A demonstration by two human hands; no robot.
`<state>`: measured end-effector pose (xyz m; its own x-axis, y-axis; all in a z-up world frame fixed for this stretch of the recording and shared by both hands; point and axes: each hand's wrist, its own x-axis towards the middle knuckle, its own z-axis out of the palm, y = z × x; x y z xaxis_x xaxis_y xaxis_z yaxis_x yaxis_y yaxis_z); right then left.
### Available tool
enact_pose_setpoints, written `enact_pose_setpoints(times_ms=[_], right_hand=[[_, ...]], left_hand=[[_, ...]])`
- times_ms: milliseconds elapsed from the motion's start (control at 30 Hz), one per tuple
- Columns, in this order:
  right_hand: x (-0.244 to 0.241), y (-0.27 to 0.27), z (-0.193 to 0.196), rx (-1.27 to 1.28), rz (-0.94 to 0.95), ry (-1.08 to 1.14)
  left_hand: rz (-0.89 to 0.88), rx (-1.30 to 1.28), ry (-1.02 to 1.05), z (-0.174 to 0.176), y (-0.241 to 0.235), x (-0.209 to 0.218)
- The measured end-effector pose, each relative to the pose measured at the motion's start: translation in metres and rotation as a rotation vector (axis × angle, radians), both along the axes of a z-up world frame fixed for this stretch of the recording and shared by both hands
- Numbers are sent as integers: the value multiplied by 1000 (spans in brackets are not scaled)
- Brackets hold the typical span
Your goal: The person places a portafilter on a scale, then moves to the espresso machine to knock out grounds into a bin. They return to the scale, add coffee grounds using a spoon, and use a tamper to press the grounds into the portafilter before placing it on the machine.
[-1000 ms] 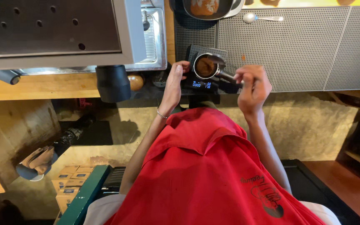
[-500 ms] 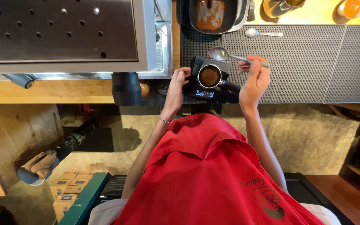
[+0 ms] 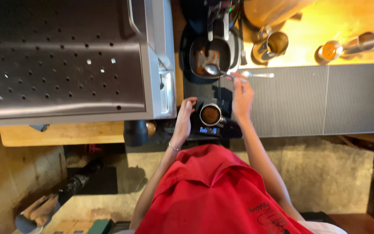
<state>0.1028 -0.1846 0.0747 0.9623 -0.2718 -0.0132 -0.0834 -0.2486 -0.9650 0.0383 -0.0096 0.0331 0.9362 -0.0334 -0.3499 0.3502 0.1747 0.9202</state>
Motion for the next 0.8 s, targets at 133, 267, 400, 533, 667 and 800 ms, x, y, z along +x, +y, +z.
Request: enact_pose_setpoints(times_ms=[133, 267, 400, 533, 667, 800], right_hand=[[6, 9, 19, 14, 28, 83], [13, 7, 14, 14, 51, 161], [15, 10, 29, -4, 56, 222], [19, 8, 16, 11, 49, 229], [21, 4, -4, 56, 42, 241], [22, 5, -6, 122, 1, 198]], left_hand=[[4, -1, 6, 9, -1, 7], [8, 16, 32, 14, -3, 16], [5, 11, 55, 25, -5, 23], [-13, 9, 62, 24, -5, 26], [-22, 8, 66, 23, -4, 28], [-19, 18, 63, 31, -4, 28]])
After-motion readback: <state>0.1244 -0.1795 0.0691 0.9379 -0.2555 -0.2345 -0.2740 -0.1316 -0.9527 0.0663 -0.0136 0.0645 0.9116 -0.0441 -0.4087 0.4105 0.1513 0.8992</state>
